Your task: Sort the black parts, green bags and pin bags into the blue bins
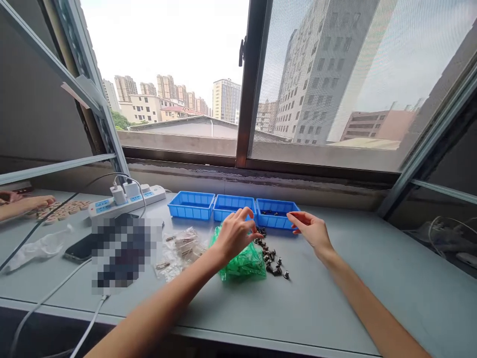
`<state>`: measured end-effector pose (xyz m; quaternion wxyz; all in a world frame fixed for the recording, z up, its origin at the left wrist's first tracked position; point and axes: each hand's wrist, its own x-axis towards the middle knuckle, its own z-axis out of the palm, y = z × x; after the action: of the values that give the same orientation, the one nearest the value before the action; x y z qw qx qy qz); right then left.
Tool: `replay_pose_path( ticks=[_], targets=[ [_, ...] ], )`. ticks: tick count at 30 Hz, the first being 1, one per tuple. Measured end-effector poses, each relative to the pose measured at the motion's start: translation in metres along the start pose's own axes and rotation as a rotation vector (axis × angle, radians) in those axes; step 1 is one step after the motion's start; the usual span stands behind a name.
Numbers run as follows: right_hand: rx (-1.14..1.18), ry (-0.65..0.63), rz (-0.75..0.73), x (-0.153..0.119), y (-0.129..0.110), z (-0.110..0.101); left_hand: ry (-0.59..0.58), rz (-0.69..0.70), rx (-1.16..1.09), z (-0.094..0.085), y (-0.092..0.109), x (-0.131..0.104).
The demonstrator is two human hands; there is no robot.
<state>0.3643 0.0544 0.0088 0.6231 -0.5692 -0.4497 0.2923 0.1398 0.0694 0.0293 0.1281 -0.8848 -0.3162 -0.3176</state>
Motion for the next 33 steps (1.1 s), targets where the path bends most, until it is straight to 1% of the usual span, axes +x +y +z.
replay_pose_path(
  ticks=[1,3,6,8,10,12,14,18,24,33],
  targets=[
    [0.003,0.005,-0.002,0.000,0.000,-0.001,-0.001,-0.001,-0.001,0.000,0.000,0.000],
    [0.017,-0.037,-0.019,0.000,-0.003,-0.001,0.000,0.001,0.000,0.001,0.000,0.000],
    [0.001,-0.180,-0.096,-0.002,-0.008,-0.002,0.010,0.007,0.007,0.003,-0.001,-0.001],
    [-0.083,-0.260,-0.152,-0.004,-0.009,-0.001,0.023,0.002,0.012,0.004,-0.002,-0.001],
    [-0.233,-0.300,-0.207,-0.006,-0.008,-0.001,0.041,-0.012,0.016,0.004,-0.003,0.000],
    [-0.380,-0.319,-0.258,-0.007,-0.005,0.001,0.057,-0.028,0.018,0.004,-0.003,0.001],
    [-0.479,-0.332,-0.290,-0.009,-0.002,0.002,0.064,-0.034,0.018,0.002,-0.003,0.001],
    [-0.563,-0.367,-0.304,-0.014,-0.002,0.003,0.055,-0.012,0.017,0.000,-0.001,0.003],
    [-0.745,-0.462,-0.329,-0.018,-0.009,0.004,0.030,0.017,0.019,0.001,0.003,0.003],
    [-0.807,-0.489,-0.386,-0.021,-0.006,0.008,-0.014,-0.028,0.037,0.002,0.003,0.002]
  ],
)
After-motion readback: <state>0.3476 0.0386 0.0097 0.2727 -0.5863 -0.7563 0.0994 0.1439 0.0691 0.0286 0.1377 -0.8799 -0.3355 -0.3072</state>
